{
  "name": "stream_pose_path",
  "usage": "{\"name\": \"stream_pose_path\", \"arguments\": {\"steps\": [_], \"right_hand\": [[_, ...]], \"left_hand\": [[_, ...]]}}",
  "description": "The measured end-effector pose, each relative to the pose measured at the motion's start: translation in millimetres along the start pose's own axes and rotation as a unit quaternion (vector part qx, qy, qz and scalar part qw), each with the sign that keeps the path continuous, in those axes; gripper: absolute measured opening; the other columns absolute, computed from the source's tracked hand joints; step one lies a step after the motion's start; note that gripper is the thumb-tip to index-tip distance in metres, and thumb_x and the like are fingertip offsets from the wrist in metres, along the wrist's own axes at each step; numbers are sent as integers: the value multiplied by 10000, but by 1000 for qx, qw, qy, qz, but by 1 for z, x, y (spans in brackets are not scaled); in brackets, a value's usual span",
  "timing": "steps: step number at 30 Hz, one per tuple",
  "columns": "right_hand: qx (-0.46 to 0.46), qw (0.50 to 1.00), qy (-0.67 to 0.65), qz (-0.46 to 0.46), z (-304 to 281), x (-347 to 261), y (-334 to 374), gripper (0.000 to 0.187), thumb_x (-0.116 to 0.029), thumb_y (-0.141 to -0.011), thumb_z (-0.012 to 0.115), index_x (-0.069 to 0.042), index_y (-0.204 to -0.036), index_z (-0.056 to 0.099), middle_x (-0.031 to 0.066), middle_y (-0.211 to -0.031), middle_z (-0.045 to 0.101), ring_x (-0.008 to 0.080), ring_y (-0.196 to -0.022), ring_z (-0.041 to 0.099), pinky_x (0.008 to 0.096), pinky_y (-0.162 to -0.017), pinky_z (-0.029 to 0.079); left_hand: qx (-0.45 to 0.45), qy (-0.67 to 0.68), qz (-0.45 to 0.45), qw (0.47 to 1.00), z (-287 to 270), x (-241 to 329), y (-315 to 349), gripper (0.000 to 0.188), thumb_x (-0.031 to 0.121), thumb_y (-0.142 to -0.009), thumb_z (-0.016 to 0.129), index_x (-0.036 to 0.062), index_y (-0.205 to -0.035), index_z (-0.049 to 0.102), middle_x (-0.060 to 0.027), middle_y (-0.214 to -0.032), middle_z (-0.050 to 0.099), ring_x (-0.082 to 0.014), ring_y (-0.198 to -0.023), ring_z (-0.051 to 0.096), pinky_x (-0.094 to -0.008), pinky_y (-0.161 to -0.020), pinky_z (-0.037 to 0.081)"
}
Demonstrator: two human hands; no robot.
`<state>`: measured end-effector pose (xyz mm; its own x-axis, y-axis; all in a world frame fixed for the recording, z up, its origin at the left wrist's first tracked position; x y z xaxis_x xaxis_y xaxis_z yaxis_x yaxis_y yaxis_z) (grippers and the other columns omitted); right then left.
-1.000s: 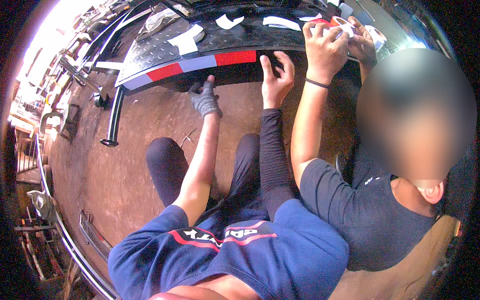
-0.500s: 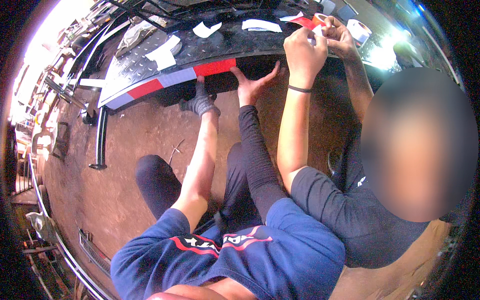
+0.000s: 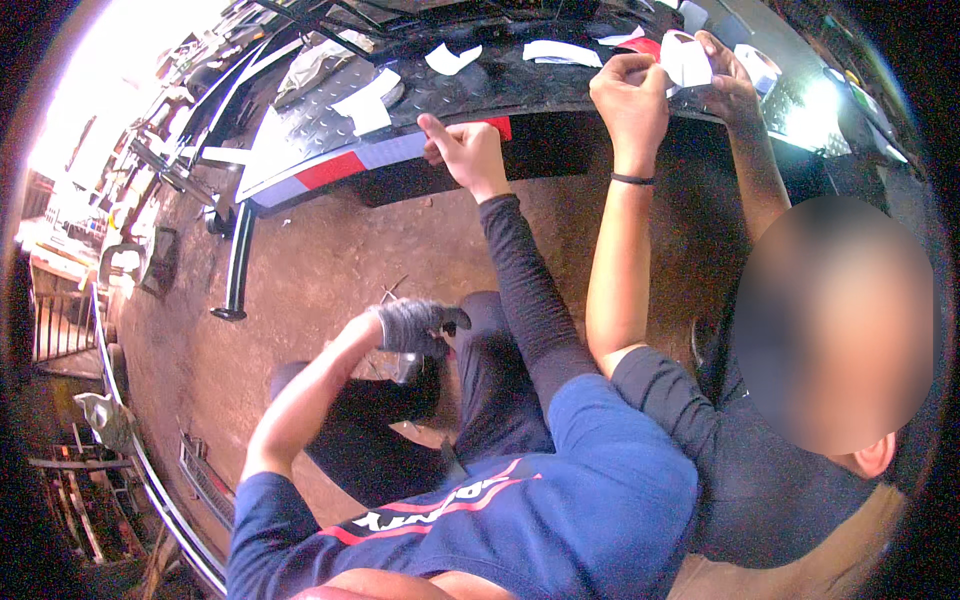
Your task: The person applies red and white reflective tape strips to the edge of a metal workbench. They peel backing from the tape, align the strips, and press them down along the bench edge while another person works nearby.
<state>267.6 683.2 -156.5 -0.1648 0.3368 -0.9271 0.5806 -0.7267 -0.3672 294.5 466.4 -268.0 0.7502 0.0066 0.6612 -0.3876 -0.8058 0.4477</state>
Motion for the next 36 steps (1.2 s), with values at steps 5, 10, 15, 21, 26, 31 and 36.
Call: {"name": "stream_pose_path", "arguments": {"steps": [5,10,15,21,26,31,36], "right_hand": [[-38,999,-13,9,-2,-24,40,627,-509,-921,597,-39,-509,549,-4,-501,537,68,-459,508,237,-447,390],[-128,967,177,-129,39,-48,50,675,-431,-911,654,-70,-435,340,-66,-490,234,30,-483,252,280,-418,173],[-71,953,294,-21,25,33,4,693,-527,-859,665,-40,-403,477,95,-400,346,100,-399,307,343,-410,316],[-228,940,185,174,60,140,178,508,-345,-846,730,-19,-514,524,-59,-512,435,44,-512,359,279,-467,315],[-219,961,113,127,79,92,168,381,-229,-855,712,10,-614,540,-52,-555,402,42,-548,364,267,-475,281],[-167,927,251,-222,15,-26,75,247,-55,-745,605,-15,-537,477,26,-483,386,40,-488,367,286,-442,279],[-101,930,345,-75,6,26,12,222,-113,-715,579,31,-558,515,190,-513,396,117,-464,504,313,-478,407]], "left_hand": [[51,-160,-70,983,0,26,39,583,292,-766,742,124,-1286,539,-151,-1227,603,-339,-1125,591,-434,-943,483],[122,-160,-40,979,-18,62,54,607,289,-761,733,127,-1304,517,-154,-1238,578,-359,-1125,576,-454,-940,479],[159,-162,33,973,-28,67,44,600,312,-768,721,123,-1302,520,-167,-1205,593,-361,-1096,592,-464,-919,491],[82,-145,-44,985,-25,45,46,504,294,-762,713,122,-1216,579,-174,-1108,638,-362,-1031,625,-466,-843,521],[184,-78,-27,979,-12,36,45,291,193,-767,648,78,-1033,676,-176,-1014,684,-332,-986,664,-455,-819,537],[70,-152,56,984,-19,69,45,385,252,-771,687,49,-1096,647,-179,-1075,673,-342,-1005,656,-440,-817,538],[135,-215,9,967,-47,48,14,555,354,-743,741,112,-1224,607,-135,-1181,645,-337,-1067,626,-425,-890,513]]}}
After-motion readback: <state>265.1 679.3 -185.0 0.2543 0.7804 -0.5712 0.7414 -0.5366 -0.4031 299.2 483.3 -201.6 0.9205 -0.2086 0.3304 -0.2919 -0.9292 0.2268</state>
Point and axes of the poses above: each hand's wrist, its own y-axis away from the middle knuckle, its own z-axis out of the palm, x = y × z, the point moved 8 cm from there along -y, towards the middle knuckle
